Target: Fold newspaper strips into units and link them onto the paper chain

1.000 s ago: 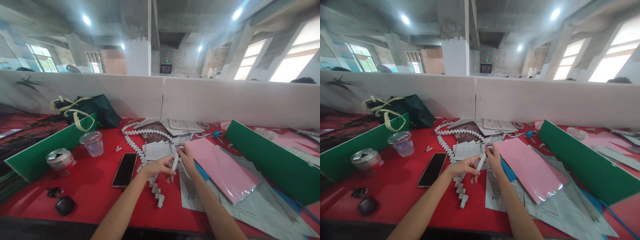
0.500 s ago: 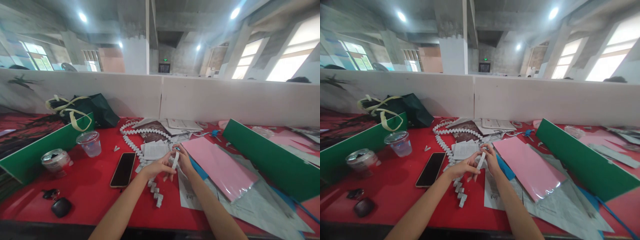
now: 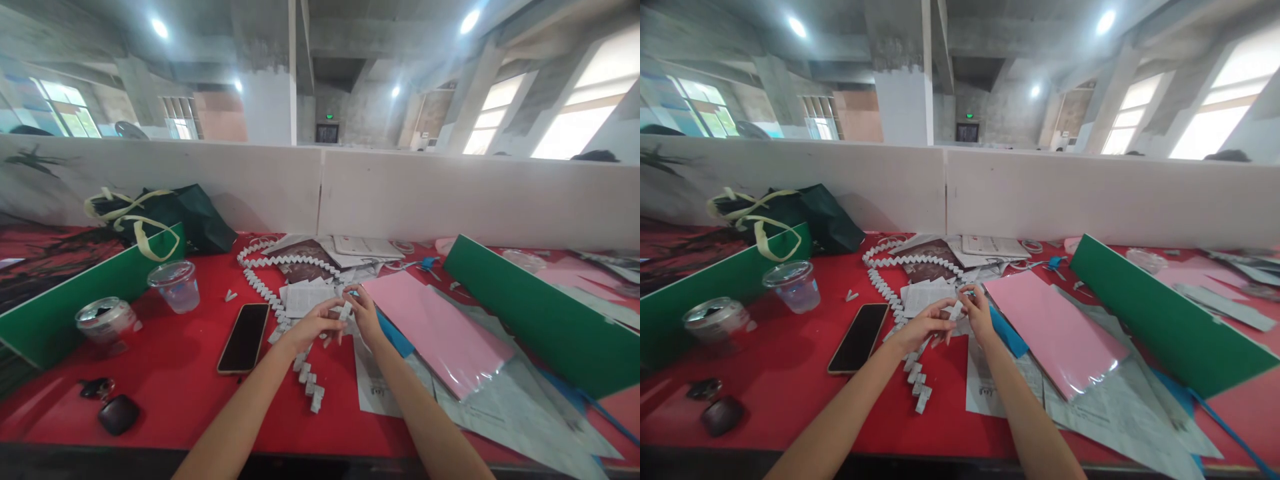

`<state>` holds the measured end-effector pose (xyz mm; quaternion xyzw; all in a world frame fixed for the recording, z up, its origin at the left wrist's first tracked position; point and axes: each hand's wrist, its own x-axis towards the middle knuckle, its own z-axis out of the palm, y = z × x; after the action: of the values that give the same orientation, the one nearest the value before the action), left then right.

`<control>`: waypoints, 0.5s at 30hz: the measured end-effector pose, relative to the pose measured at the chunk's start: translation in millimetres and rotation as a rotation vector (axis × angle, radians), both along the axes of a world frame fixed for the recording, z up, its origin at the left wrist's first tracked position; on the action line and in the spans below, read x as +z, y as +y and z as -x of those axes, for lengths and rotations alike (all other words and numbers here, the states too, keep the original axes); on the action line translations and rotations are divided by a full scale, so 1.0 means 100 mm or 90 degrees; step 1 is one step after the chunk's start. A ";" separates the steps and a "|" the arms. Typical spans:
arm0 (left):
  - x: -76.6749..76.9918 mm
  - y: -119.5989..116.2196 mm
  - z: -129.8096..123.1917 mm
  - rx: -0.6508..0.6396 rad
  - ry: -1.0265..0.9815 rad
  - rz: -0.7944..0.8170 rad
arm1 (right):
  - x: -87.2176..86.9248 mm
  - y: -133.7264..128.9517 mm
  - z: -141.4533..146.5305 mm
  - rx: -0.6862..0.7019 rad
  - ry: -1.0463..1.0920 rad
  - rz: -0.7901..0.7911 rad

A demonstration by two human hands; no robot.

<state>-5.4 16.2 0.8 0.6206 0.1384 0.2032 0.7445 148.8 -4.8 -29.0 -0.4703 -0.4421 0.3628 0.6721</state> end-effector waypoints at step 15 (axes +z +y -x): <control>0.01 0.07 0.06 -0.077 0.065 -0.038 | 0.08 0.00 -0.18 -0.200 -0.078 -0.090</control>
<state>-11.5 23.2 1.5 0.6591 0.1322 0.1301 0.7289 166.7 -4.9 -20.8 -0.5065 -0.4274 0.1924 0.7237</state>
